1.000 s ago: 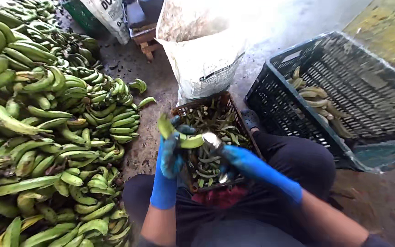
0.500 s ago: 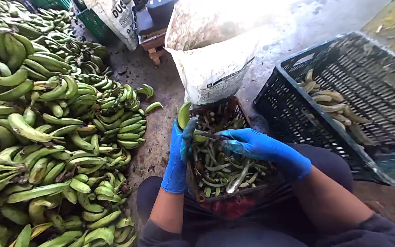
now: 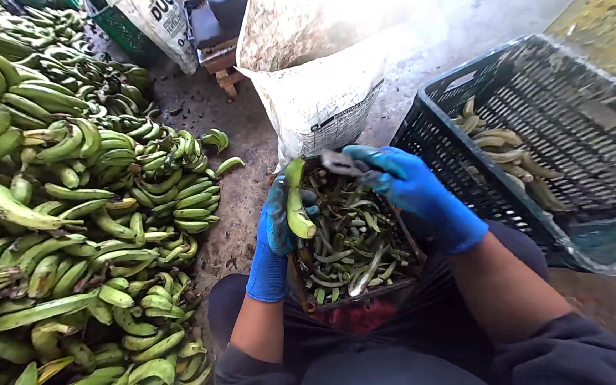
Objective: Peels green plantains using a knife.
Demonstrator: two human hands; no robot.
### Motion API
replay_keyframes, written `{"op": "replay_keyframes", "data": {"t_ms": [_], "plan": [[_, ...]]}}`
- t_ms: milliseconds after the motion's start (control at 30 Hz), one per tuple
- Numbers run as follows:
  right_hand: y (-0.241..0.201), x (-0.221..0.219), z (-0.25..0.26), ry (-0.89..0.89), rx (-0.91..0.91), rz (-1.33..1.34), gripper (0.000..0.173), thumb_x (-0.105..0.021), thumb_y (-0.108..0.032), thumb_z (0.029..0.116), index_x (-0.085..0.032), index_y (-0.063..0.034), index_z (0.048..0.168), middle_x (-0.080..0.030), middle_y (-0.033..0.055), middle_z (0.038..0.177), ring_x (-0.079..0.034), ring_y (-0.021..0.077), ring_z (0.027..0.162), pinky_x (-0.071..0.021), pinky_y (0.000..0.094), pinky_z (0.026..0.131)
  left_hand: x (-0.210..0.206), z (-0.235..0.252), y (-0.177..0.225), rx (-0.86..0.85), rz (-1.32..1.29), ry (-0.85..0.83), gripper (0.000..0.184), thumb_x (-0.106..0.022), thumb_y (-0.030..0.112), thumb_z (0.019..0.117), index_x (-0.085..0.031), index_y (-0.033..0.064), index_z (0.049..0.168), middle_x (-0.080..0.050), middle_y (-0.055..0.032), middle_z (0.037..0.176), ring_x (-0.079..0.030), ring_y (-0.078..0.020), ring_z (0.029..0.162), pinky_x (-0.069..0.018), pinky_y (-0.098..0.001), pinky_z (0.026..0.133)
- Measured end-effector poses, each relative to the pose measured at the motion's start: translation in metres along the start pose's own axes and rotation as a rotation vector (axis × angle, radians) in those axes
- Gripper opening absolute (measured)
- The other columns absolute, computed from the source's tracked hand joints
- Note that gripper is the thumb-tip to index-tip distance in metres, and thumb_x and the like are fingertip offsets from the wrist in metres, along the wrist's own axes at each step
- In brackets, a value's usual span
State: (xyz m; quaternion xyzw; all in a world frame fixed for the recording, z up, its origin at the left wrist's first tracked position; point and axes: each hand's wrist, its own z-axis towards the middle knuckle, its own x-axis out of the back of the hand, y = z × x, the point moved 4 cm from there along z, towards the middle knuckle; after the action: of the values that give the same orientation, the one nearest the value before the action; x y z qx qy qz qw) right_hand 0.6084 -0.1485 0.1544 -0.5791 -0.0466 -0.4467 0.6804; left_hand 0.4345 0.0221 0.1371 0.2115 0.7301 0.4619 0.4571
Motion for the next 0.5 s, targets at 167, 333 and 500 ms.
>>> {"op": "replay_keyframes", "data": {"t_ms": [167,333,500], "plan": [[-0.033,-0.041,-0.018,-0.047,0.189,-0.253,0.045,-0.049,-0.053,0.0990,-0.069,-0.0319,0.134,-0.072,0.0082,0.119,-0.067,0.0289,0.106,-0.0481,0.0607,0.088,0.007,0.000,0.012,-0.164,0.118,0.070,0.049,-0.023,0.042,0.1102,-0.053,0.0196,0.141,-0.072,-0.0067,0.094,-0.069,-0.0150,0.078,-0.0593,-0.0327,0.069],[-0.034,-0.030,-0.001,0.287,0.070,-0.435,0.043,-0.060,-0.042,0.0947,-0.074,-0.0094,0.119,-0.068,0.0266,0.121,-0.065,0.0490,0.104,-0.0441,0.0708,0.086,-0.020,-0.015,-0.007,-0.059,-0.058,0.007,0.040,-0.026,0.036,0.1106,-0.052,0.0161,0.134,-0.069,-0.0055,0.094,-0.068,-0.0132,0.076,-0.0589,-0.0285,0.066],[-0.021,-0.005,0.016,0.409,-0.084,-0.482,0.058,-0.050,-0.050,0.1002,-0.067,-0.0025,0.128,-0.062,0.0316,0.126,-0.061,0.0511,0.111,-0.0436,0.0705,0.089,-0.015,-0.014,-0.001,0.035,-0.100,0.031,0.040,-0.034,0.031,0.1099,-0.042,0.0173,0.147,-0.069,-0.0076,0.100,-0.071,-0.0151,0.073,-0.0599,-0.0267,0.056]]}}
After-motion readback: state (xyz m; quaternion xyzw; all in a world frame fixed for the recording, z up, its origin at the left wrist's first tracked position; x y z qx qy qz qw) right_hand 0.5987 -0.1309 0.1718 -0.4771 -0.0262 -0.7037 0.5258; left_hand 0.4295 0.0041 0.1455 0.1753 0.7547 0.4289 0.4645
